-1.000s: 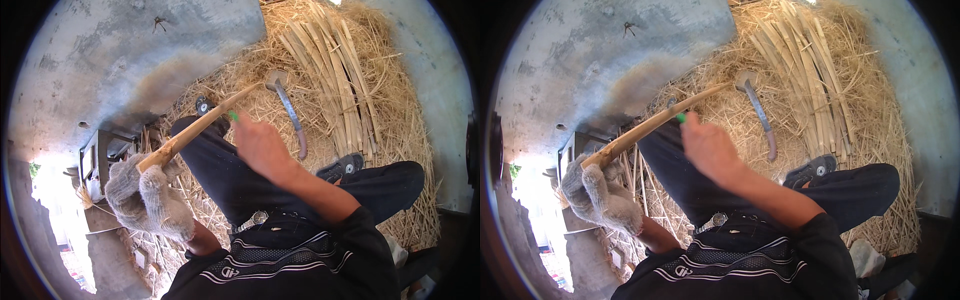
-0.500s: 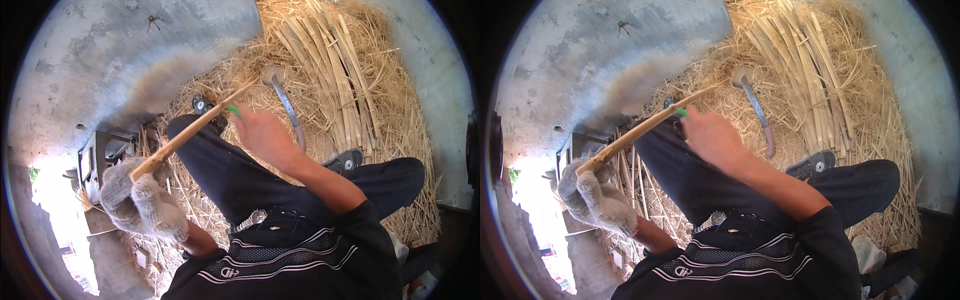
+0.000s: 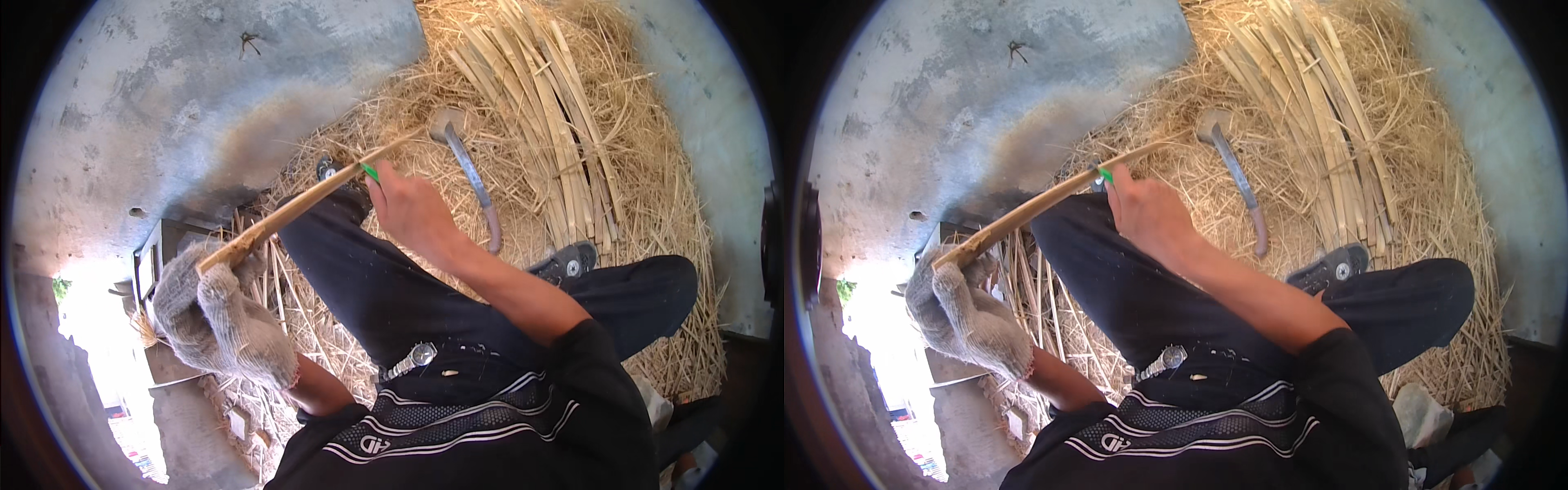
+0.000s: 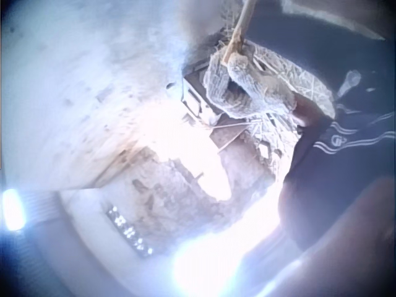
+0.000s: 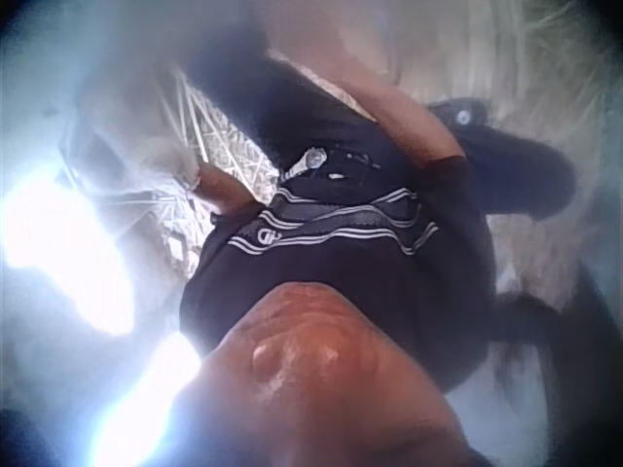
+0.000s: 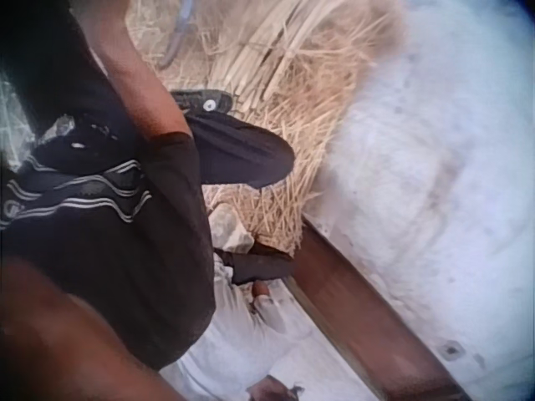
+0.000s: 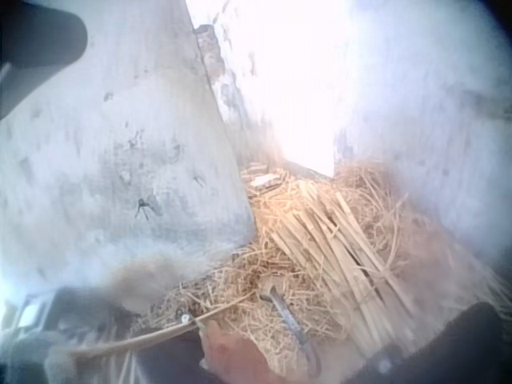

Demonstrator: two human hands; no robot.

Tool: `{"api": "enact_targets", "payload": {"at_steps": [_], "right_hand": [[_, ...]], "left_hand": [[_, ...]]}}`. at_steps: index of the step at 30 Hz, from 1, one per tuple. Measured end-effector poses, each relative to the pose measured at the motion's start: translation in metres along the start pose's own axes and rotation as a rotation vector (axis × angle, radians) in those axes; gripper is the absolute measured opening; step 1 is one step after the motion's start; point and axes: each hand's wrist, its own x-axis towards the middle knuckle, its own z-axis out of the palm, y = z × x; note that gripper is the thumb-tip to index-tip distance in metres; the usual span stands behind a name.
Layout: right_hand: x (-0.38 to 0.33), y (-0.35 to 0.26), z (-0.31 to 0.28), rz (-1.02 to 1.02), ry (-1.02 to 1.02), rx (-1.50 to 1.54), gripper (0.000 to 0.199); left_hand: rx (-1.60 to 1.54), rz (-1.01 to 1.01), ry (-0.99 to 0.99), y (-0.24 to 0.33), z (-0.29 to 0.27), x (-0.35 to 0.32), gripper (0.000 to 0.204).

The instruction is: The person sits on a straw-covered floor and uses a green utility knife to shave the surface of a long bamboo stick. They hold the stick with a gloved left hand and scrape it with the knife in their right hand, creating thin shavings.

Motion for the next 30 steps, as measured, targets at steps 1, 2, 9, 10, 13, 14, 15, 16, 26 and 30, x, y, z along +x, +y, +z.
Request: {"api": "enact_targets", "payload": {"at_steps": [1, 2, 9, 10, 13, 14, 15, 16, 26, 30], "right_hand": [[0.004, 0.04, 0.012, 0.138, -0.018, -0.178, 0.017], [0.007, 0.1, 0.027, 0.28, -0.039, -0.357, 0.015], [-0.08, 0.246, 0.0, 0.81, -0.168, -0.421, 0.031], [-0.079, 0.242, -0.004, 0.749, -0.139, -0.379, 0.032], [-0.032, 0.167, -0.024, 0.603, 0.091, 0.02, 0.034], [-0.018, 0.132, -0.031, 0.461, 0.122, 0.117, 0.033], [-0.009, 0.099, -0.036, 0.317, 0.153, 0.217, 0.032], [-0.006, 0.068, -0.033, 0.13, 0.245, 0.295, 0.03], [-0.034, -0.098, -0.061, -0.029, -0.182, 0.149, 0.015], [-0.032, -0.11, -0.062, -0.053, -0.125, 0.096, 0.016]], "left_hand": [[-0.03, -0.006, -0.038, 0.004, 0.001, -0.003, 0.021], [-0.047, -0.058, -0.067, 0.01, 0.002, -0.007, 0.02], [0.057, -0.117, 0.002, 0.002, -0.002, -0.002, 0.019], [0.057, -0.122, -0.014, -0.002, -0.004, 0.001, 0.021], [0.144, -0.138, 0.127, -0.006, 0.0, 0.001, 0.022], [0.113, -0.141, 0.138, -0.009, 0.0, 0.002, 0.022], [0.101, -0.148, 0.139, -0.01, 0.002, 0.002, 0.022], [0.098, -0.149, 0.14, -0.008, 0.004, 0.002, 0.022], [-0.064, -0.089, -0.005, -0.002, -0.004, -0.009, 0.026], [-0.001, -0.169, 0.038, 0.004, -0.001, -0.006, 0.024]]}}
